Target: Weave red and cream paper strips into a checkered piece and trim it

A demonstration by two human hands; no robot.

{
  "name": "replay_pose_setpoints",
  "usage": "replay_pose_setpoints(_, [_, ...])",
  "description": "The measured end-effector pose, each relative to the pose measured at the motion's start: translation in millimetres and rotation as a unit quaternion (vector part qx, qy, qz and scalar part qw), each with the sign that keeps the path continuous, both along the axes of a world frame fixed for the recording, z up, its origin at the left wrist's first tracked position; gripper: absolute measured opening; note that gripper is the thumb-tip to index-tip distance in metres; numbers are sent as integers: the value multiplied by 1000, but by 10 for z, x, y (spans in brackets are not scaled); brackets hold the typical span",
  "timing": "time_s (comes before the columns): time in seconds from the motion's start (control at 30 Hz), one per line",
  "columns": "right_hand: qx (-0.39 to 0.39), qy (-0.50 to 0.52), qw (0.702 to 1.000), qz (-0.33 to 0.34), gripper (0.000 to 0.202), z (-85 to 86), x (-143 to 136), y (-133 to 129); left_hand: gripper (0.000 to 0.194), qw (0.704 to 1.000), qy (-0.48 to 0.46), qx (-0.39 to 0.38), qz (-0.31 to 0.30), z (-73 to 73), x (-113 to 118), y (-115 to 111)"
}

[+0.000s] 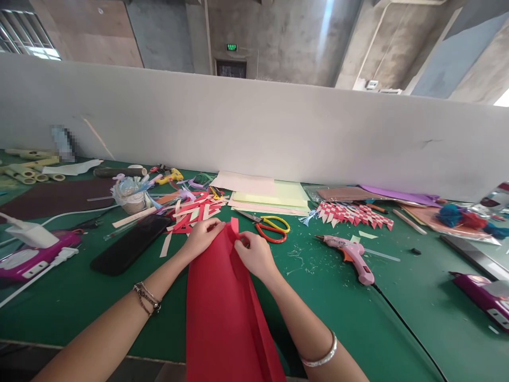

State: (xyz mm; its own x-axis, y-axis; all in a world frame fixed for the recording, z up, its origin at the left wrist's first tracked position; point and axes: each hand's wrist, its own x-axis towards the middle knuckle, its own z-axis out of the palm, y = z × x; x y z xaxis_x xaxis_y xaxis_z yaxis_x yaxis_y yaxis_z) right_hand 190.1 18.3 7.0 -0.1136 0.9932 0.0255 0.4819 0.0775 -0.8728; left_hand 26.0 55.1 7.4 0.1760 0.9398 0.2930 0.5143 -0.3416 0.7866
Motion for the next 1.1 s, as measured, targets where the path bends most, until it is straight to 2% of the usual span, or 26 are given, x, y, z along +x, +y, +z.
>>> replay_pose_setpoints(0.1, [-28, 41, 999, 4, 33, -22, 70, 54, 32, 1000, -1, 1, 2, 7, -24, 17])
replay_pose_setpoints(0.2, [-65, 77, 995, 10, 39, -29, 108, 74, 33, 1000, -3, 2, 1, 19, -37, 24])
replay_pose_setpoints(0.6, [-169, 194, 966, 13, 32, 39, 120, 59, 33, 1000, -1, 6, -3, 32, -44, 20])
replay_pose_setpoints(0.73, [-194, 227, 954, 17, 36, 49, 127, 59, 33, 1000, -1, 8, -4, 38, -49, 18])
replay_pose_setpoints(0.93, [-200, 249, 947, 33, 42, 0, 127, 54, 34, 1000, -9, 14, 6, 24, -86, 50])
replay_pose_setpoints(1.1, [-183, 257, 949, 17, 41, -5, 127, 51, 36, 1000, -11, 18, 18, 4, -126, 82])
